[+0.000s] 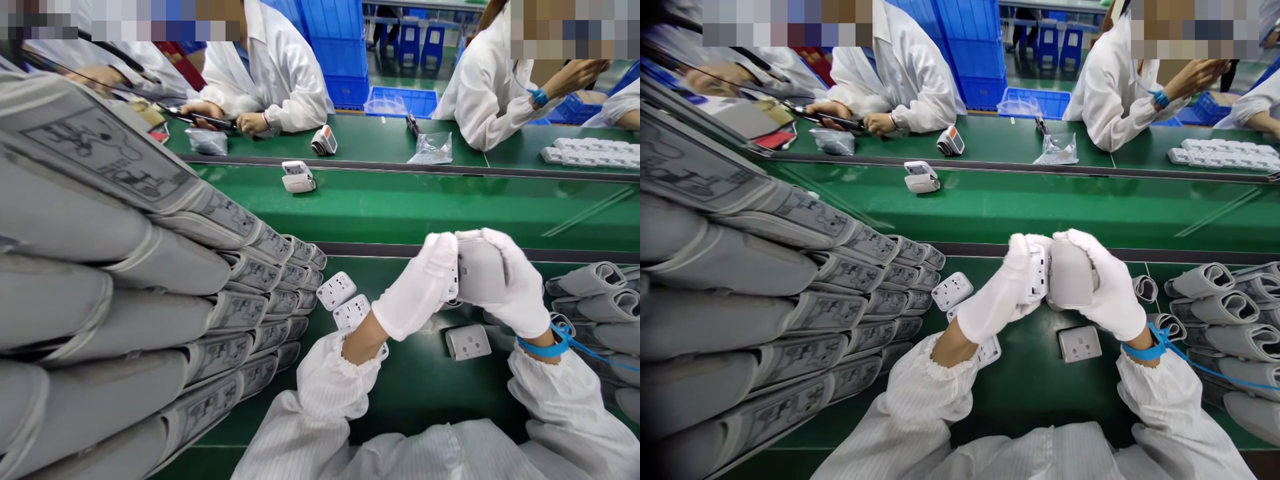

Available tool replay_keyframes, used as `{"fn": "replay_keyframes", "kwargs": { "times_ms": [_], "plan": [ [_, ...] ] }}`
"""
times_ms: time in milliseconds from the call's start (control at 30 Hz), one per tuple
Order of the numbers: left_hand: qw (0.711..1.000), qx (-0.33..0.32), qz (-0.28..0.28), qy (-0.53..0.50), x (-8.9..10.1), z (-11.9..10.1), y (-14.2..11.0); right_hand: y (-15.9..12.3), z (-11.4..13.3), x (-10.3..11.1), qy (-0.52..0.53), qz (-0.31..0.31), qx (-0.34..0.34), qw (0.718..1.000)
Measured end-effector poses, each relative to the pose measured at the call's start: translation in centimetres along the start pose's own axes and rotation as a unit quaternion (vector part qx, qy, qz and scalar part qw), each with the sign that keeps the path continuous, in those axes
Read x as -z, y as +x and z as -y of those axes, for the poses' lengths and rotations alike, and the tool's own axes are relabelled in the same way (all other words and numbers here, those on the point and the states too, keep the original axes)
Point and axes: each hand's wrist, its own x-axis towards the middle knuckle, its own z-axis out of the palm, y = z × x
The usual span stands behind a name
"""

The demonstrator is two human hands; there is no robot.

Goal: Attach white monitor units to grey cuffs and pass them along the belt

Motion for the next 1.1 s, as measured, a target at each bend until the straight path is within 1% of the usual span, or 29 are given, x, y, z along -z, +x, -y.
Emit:
{"fn": "replay_keyframes", "kwargs": {
  "times_ms": [67,133,200,333,400,500,533,600,667,767,833,900,1100],
  "plan": [
    [0.999,-0.024,0.006,0.03,-0.2,-0.2,-0.5,0.1,0.6,0.1,-0.019,0.007,0.008,1.0],
    [0.998,-0.031,0.004,0.047,-0.1,0.0,-0.6,0.1,1.0,0.1,-0.034,0.015,0.002,0.999],
    [0.998,-0.026,0.005,0.057,0.4,0.4,-0.3,0.0,1.3,0.1,-0.06,0.024,-0.014,0.998],
    [0.991,-0.052,0.046,0.116,1.7,1.4,0.8,-0.2,1.3,-0.2,-0.114,0.019,-0.063,0.991],
    [0.976,-0.087,0.062,0.187,2.1,1.6,1.2,-0.2,1.3,-0.2,-0.132,0.01,-0.079,0.988],
    [0.936,-0.163,0.096,0.298,2.2,1.7,1.5,0.0,1.7,0.2,-0.179,-0.017,-0.067,0.981],
    [0.923,-0.194,0.105,0.316,2.2,1.7,1.6,0.0,1.9,0.4,-0.196,-0.028,-0.056,0.979],
    [0.905,-0.251,0.119,0.322,2.0,2.0,1.7,0.0,2.4,0.8,-0.219,-0.046,-0.036,0.974],
    [0.899,-0.284,0.128,0.307,1.8,2.4,1.8,-0.1,2.7,1.2,-0.222,-0.055,-0.025,0.973],
    [0.906,-0.299,0.117,0.275,1.4,3.1,1.8,-0.3,2.9,1.3,-0.214,-0.068,-0.01,0.974],
    [0.906,-0.306,0.104,0.272,1.2,3.3,1.7,-0.3,3.0,1.2,-0.219,-0.067,0.001,0.973],
    [0.901,-0.305,0.099,0.291,1.2,3.3,1.4,-0.3,3.2,1.0,-0.233,-0.062,0.002,0.971],
    [0.886,-0.267,0.098,0.366,1.9,2.3,0.5,-0.6,3.9,0.8,-0.246,-0.063,-0.012,0.967]
  ]
}}
